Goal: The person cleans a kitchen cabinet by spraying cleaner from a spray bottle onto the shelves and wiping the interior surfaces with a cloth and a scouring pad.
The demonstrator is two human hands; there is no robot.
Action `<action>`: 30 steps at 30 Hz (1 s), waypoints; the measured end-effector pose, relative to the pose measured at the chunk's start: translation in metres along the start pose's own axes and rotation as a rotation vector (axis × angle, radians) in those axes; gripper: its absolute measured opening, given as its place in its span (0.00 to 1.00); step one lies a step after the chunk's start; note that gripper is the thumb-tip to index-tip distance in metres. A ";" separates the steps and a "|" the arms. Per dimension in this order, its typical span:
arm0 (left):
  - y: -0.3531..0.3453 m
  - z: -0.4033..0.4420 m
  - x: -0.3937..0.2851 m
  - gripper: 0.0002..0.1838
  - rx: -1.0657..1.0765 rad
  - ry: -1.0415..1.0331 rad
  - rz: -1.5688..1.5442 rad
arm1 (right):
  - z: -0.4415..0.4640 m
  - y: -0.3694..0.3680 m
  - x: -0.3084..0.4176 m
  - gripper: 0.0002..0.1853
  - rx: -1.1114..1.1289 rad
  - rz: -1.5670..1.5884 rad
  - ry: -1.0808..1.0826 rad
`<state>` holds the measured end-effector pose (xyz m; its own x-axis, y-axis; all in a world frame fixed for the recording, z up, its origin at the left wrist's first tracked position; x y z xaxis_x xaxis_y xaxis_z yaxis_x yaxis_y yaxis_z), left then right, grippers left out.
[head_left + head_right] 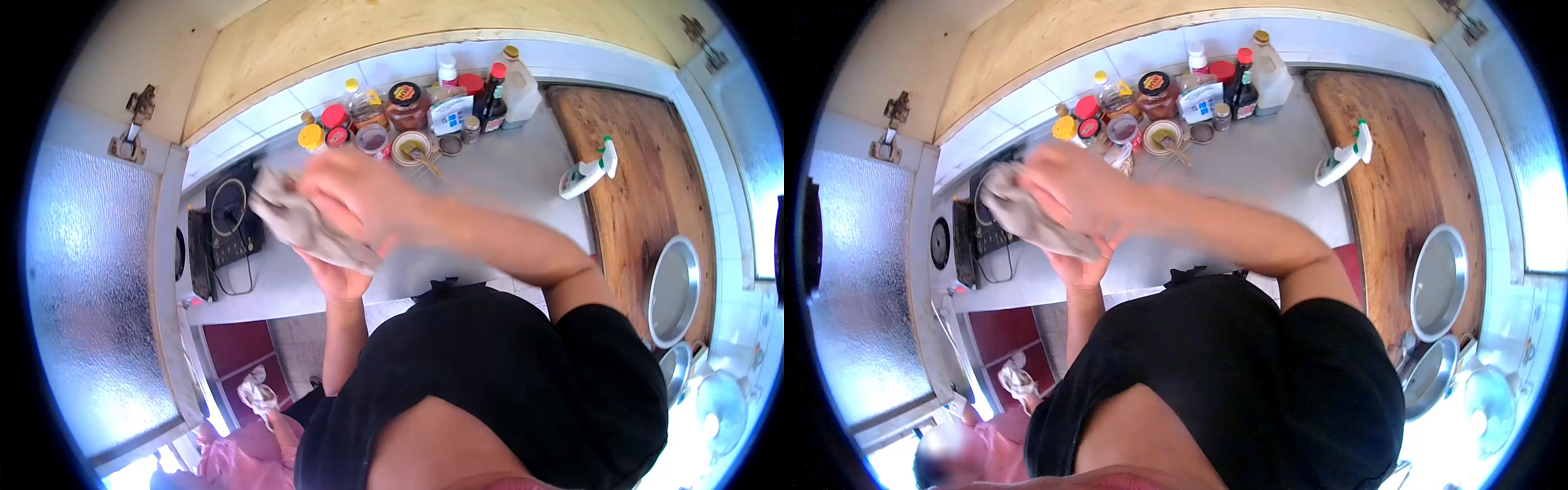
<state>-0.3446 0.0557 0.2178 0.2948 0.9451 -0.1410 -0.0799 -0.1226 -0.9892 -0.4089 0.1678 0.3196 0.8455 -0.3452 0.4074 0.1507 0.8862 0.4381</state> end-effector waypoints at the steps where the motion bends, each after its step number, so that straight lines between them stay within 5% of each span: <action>1: 0.010 -0.001 0.002 0.36 -0.101 -0.038 -0.030 | -0.033 -0.017 -0.002 0.11 0.112 -0.020 -0.045; 5: 0.077 -0.006 0.008 0.30 -0.176 -0.016 -0.686 | -0.116 -0.029 -0.021 0.17 0.377 0.103 -0.212; 8: 0.104 -0.017 0.012 0.26 -0.072 0.025 -0.341 | -0.160 -0.007 -0.074 0.20 0.349 0.129 -0.647; 13: 0.136 -0.045 0.006 0.23 -0.462 0.040 -0.197 | -0.309 -0.010 -0.118 0.24 0.867 -0.865 -0.519; 15: 0.136 -0.047 -0.003 0.22 -0.547 -0.028 -0.172 | -0.338 -0.017 -0.130 0.24 0.772 -0.767 -0.371; 17: 0.142 -0.049 -0.010 0.20 -0.511 -0.052 -0.158 | -0.356 -0.030 -0.150 0.22 0.668 -0.660 -0.461; 19: 0.146 -0.049 -0.013 0.19 -0.456 -0.052 -0.182 | -0.329 -0.020 -0.143 0.18 0.867 -0.498 -0.642; 23: 0.147 -0.042 -0.015 0.18 -0.346 -0.045 -0.281 | -0.221 0.031 -0.099 0.17 0.858 0.317 -0.914; 28: 0.158 -0.047 -0.009 0.17 -0.289 -0.098 -0.377 | -0.048 0.157 -0.012 0.15 0.532 0.183 -0.175; 30: 0.141 -0.045 -0.014 0.18 -0.299 -0.162 -0.197 | -0.017 0.201 -0.028 0.16 0.274 0.086 -0.064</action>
<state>-0.3167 0.0112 0.0790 0.1203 0.9920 0.0368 0.2514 0.0054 -0.9679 -0.3934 0.3604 0.3824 0.8137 -0.2987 0.4988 -0.0717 0.7998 0.5959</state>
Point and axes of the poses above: each hand's wrist, its own z-axis towards the middle knuckle, its own y-axis out of the back of the hand, x = y × z, the point moved 2 cm from there along z, towards the middle knuckle, and after that the axes turned 15 degrees about -z, right-handed, at the moved point
